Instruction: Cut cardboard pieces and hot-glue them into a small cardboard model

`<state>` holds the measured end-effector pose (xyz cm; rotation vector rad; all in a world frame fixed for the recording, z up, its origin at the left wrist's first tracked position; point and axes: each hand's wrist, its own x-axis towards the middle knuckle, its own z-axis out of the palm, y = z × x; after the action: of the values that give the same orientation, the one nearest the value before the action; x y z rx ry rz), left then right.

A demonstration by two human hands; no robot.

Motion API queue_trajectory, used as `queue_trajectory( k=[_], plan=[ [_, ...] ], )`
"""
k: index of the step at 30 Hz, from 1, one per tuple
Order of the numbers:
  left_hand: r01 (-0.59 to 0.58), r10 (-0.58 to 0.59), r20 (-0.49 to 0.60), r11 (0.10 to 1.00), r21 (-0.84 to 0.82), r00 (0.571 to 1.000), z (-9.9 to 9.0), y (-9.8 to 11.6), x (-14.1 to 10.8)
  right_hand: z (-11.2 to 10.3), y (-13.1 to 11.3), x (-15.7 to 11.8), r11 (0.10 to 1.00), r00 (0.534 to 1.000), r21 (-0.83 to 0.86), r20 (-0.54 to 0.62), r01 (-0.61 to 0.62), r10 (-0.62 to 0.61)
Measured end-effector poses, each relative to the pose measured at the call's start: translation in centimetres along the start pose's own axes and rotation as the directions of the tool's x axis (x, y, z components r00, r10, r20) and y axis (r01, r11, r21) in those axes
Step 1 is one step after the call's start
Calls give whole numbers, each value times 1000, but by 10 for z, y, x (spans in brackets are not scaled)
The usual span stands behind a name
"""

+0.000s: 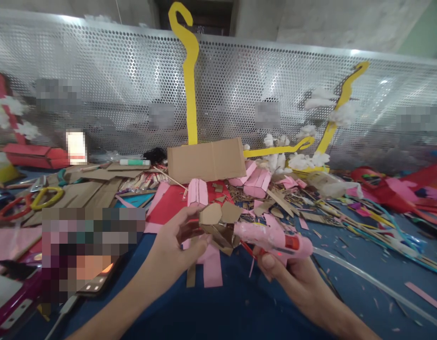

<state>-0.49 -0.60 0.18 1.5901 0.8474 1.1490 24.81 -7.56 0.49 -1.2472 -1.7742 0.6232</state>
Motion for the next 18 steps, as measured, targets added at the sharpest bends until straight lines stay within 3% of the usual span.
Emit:
queue_trajectory(
  k=[7,10,13,18],
  plan=[
    [-19,19,13,1000,16,1000,0,4,0,-3,8,1,998,998,55,-66,12,-8],
    [-14,14,-1,1000,5,1000,-1,0,0,-16,17,2,996,992,83,-121,-18,28],
    [-14,14,-2,1000,-9,1000,-3,-6,1,-49,27,4,998,979,28,-193,-57,62],
    [3,-4,-21,1000,-16,1000,-8,-8,4,-134,47,-14,946,904,-199,-396,-257,163]
  ],
)
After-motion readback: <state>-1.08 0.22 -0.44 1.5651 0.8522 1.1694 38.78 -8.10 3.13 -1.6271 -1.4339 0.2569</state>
